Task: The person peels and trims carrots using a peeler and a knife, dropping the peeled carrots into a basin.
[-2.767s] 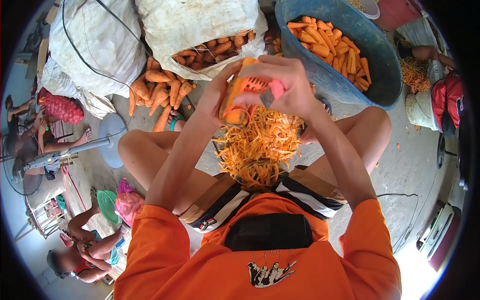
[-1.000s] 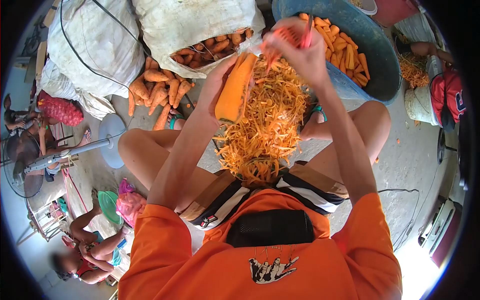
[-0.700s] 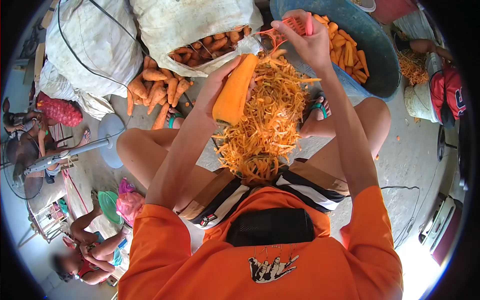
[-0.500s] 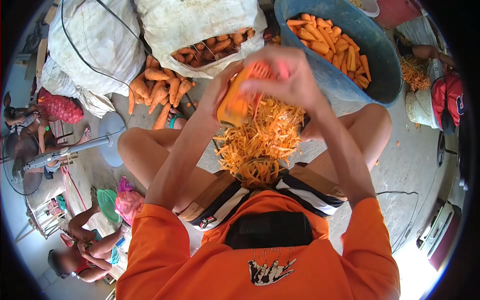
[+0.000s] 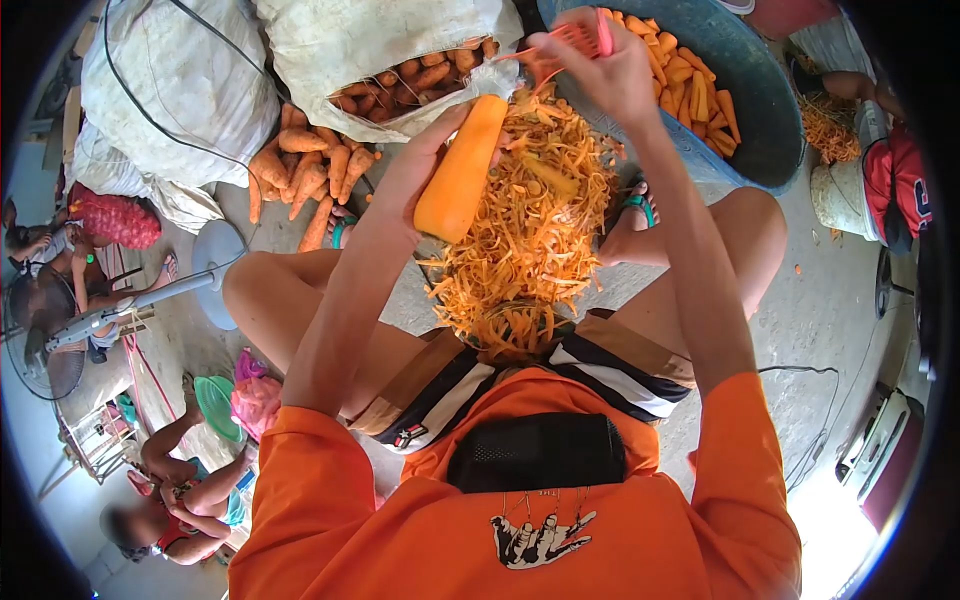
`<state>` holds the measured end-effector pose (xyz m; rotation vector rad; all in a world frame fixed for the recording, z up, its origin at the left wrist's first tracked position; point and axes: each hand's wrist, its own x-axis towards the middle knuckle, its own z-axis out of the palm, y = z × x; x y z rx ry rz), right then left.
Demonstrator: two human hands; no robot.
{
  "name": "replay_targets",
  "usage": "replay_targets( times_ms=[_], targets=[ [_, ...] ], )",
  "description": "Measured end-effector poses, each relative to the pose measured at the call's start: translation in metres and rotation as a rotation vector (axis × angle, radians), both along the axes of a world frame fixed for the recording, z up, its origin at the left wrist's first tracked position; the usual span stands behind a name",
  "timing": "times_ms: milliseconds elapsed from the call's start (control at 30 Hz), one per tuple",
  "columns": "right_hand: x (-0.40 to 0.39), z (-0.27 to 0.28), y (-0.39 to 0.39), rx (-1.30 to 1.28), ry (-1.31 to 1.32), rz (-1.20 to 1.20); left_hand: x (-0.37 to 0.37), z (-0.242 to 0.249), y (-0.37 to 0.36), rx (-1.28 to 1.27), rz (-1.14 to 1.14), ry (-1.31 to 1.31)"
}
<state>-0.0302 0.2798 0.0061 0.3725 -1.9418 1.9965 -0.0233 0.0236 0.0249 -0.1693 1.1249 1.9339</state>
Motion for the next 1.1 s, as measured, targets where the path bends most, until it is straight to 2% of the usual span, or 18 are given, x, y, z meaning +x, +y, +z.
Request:
replay_targets(
  times_ms=[67, 100, 167, 200, 233, 267, 300, 367, 500, 567, 700, 800, 867, 900, 967, 1033, 1100],
  targets=[
    [-0.006, 0.005, 0.026, 0.228, -0.024, -0.243, -0.003, 0.004, -0.003, 0.082, 0.051, 0.023],
    [-0.002, 0.001, 0.027, 0.224, -0.027, -0.246, 0.003, 0.007, -0.002, 0.103, 0.096, -0.009],
    [0.003, -0.005, 0.027, 0.632, -0.224, -0.309, 0.016, -0.016, -0.008, 0.029, 0.035, -0.042],
    [0.007, -0.007, 0.024, 0.641, -0.222, -0.301, 0.022, -0.029, -0.009, -0.051, -0.024, -0.083],
    [0.014, -0.009, 0.016, 0.887, -0.132, -0.299, 0.027, -0.035, -0.006, -0.232, -0.072, -0.019],
    [0.021, -0.012, 0.008, 1.125, -0.036, -0.297, 0.029, -0.043, -0.008, -0.233, -0.066, -0.025],
    [0.026, -0.014, 0.001, 1.122, -0.039, -0.294, 0.029, -0.048, -0.008, -0.284, -0.050, -0.015],
    [0.034, -0.017, -0.014, 1.265, -0.131, -0.066, 0.027, -0.056, -0.011, -0.336, -0.037, -0.010],
    [0.043, -0.031, -0.032, 1.191, -0.097, 0.048, 0.022, -0.044, -0.013, -0.313, -0.086, 0.072],
    [0.043, -0.044, -0.035, 1.172, -0.177, 0.080, 0.023, -0.043, -0.013, -0.306, -0.074, 0.078],
    [0.042, -0.045, -0.038, 1.127, -0.185, 0.077, 0.024, -0.040, -0.015, -0.262, -0.053, 0.095],
    [0.040, -0.051, -0.039, 1.129, -0.151, -0.033, 0.022, -0.040, -0.014, -0.246, -0.076, 0.082],
    [0.035, -0.056, -0.039, 1.266, -0.317, -0.153, 0.021, -0.044, -0.017, -0.252, -0.086, 0.063],
    [0.030, -0.057, -0.033, 1.265, -0.316, -0.153, 0.019, -0.050, -0.019, -0.229, -0.145, 0.042],
    [0.016, -0.059, -0.007, 1.161, -0.835, -0.154, 0.023, -0.049, -0.018, -0.206, -0.205, 0.023],
    [0.013, -0.082, 0.032, 1.244, -0.772, -0.187, 0.035, -0.037, -0.015, -0.218, -0.162, 0.006],
    [0.015, -0.084, 0.037, 1.340, -0.702, -0.210, 0.024, -0.040, -0.018, -0.230, -0.166, 0.023]
  ],
)
